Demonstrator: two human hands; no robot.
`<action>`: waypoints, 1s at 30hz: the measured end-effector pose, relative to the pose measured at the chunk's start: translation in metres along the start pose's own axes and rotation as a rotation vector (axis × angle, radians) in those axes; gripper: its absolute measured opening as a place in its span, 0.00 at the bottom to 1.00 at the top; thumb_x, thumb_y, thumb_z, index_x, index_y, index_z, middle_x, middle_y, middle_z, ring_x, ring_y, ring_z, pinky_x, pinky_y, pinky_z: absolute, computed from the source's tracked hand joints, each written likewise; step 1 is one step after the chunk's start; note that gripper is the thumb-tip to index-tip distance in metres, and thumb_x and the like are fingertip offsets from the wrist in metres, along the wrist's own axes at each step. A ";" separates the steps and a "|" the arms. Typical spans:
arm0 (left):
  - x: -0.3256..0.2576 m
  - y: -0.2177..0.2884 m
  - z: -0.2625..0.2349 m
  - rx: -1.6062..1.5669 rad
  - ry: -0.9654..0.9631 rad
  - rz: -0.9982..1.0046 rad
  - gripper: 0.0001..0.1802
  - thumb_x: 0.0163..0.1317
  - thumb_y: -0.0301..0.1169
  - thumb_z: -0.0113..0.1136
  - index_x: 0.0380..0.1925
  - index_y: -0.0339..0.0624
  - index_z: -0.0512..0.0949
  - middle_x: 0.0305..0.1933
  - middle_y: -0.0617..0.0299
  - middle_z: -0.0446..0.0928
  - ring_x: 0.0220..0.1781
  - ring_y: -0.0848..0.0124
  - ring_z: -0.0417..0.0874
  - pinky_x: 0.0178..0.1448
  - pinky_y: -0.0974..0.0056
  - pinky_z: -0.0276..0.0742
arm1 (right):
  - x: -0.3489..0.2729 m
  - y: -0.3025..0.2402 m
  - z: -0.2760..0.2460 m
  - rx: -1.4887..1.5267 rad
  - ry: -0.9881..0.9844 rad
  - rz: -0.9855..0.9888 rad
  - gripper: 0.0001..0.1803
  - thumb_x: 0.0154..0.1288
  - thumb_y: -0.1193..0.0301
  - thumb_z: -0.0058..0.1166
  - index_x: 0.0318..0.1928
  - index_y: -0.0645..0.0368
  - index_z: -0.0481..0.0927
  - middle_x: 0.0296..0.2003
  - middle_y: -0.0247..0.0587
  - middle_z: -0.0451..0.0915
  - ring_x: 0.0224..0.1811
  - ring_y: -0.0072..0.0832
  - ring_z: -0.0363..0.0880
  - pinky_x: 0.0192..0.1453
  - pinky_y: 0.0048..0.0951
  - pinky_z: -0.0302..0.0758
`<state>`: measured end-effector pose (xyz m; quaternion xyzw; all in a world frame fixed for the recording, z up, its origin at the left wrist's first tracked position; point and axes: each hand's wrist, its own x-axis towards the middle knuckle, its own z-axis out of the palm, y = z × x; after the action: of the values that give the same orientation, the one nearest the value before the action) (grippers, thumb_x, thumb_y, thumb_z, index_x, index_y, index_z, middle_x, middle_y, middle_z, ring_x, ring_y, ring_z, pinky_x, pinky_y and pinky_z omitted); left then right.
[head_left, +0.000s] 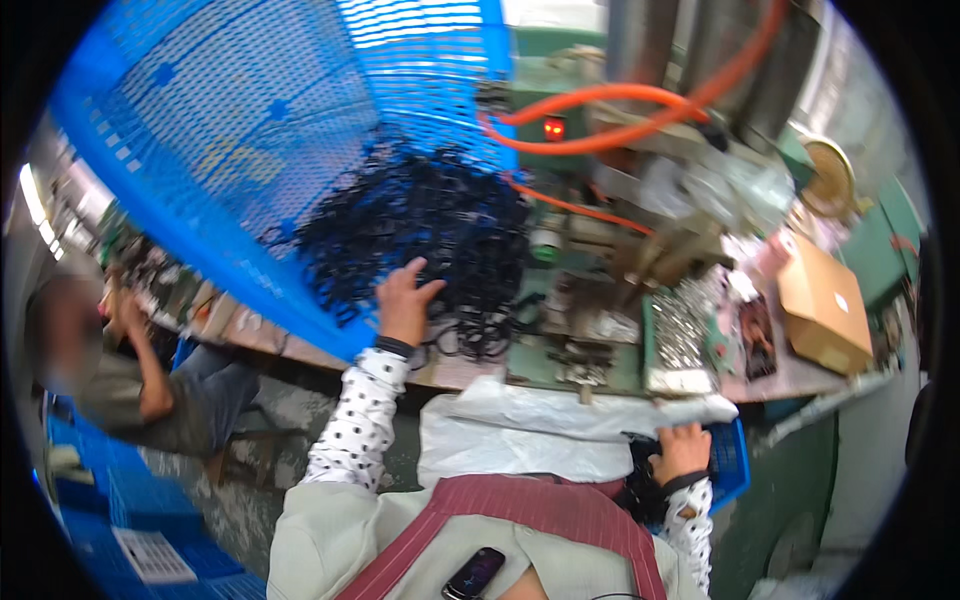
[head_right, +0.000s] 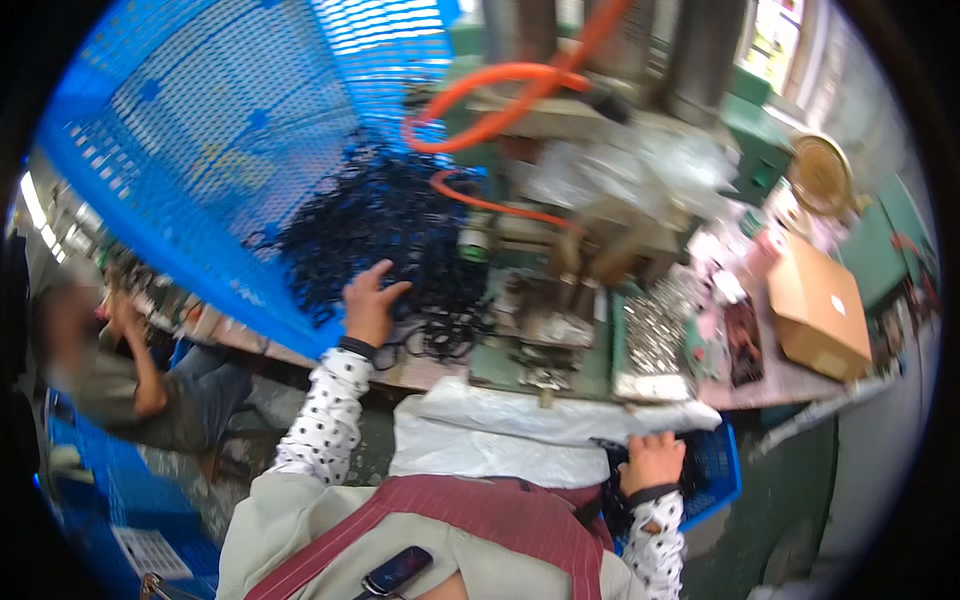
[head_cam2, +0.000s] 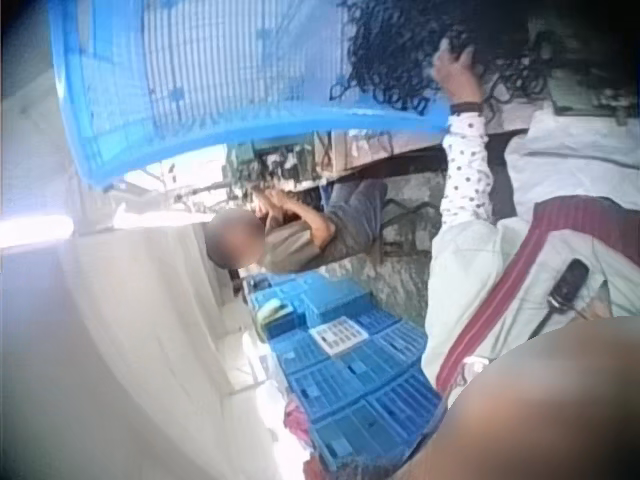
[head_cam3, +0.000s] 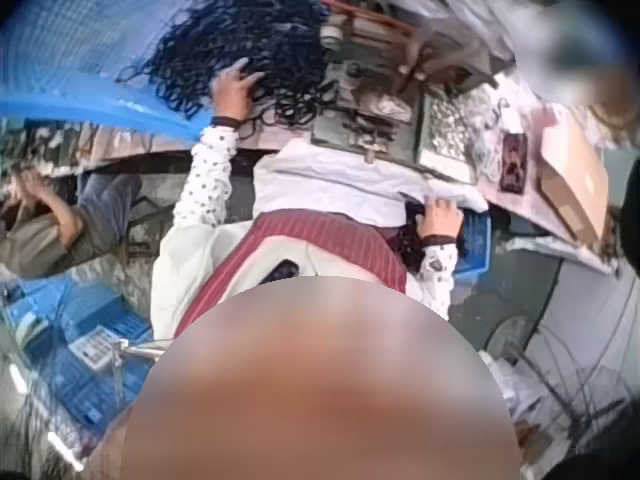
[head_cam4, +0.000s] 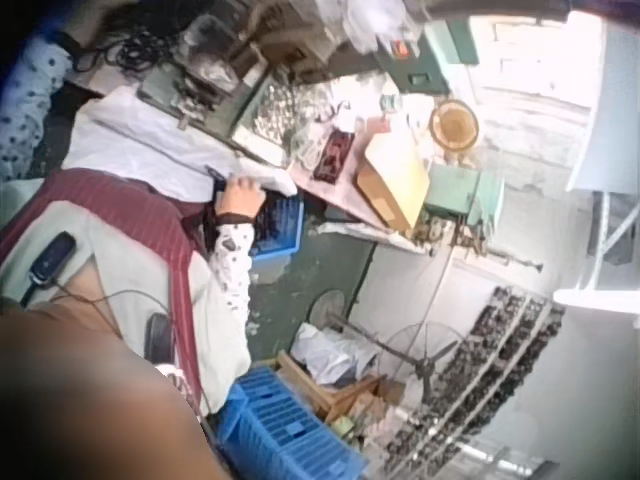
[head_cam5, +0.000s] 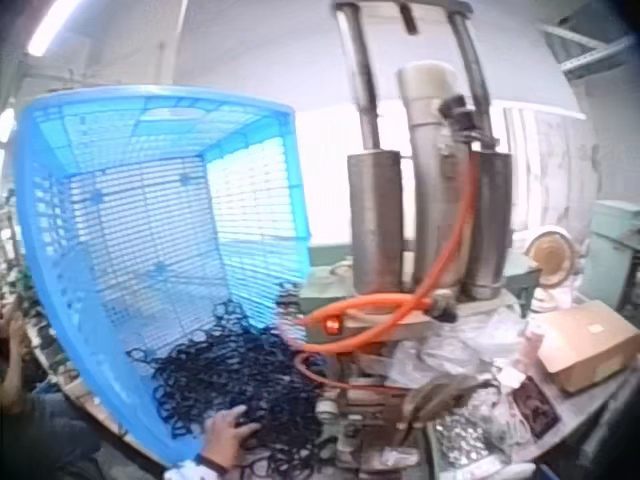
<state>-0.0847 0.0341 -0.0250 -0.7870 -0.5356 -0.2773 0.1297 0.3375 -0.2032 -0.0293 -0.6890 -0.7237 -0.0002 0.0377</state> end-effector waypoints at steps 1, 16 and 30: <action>0.003 -0.005 0.001 0.012 0.013 0.098 0.17 0.50 0.23 0.59 0.38 0.58 0.85 0.56 0.58 0.77 0.54 0.58 0.77 0.55 0.53 0.66 | -0.006 0.017 -0.006 -0.035 0.011 0.065 0.19 0.42 0.69 0.66 0.40 0.55 0.81 0.28 0.42 0.80 0.40 0.45 0.76 0.42 0.44 0.73; 0.001 0.102 -0.035 -0.779 0.212 -0.222 0.10 0.67 0.26 0.51 0.45 0.38 0.76 0.42 0.57 0.82 0.36 0.66 0.80 0.44 0.62 0.75 | 0.138 0.050 0.046 0.206 0.453 0.382 0.12 0.60 0.62 0.60 0.36 0.56 0.76 0.33 0.44 0.79 0.33 0.46 0.81 0.35 0.44 0.76; 0.010 0.206 -0.038 -0.741 0.012 0.798 0.23 0.57 0.24 0.56 0.55 0.39 0.74 0.63 0.52 0.73 0.58 0.58 0.78 0.64 0.50 0.72 | 0.131 0.045 0.034 0.363 0.926 0.256 0.06 0.58 0.70 0.62 0.37 0.50 0.85 0.32 0.36 0.82 0.36 0.37 0.77 0.46 0.37 0.71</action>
<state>0.0958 -0.0579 0.0307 -0.9207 -0.0609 -0.3812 -0.0581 0.3739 -0.0682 -0.0585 -0.6821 -0.5292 -0.1751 0.4733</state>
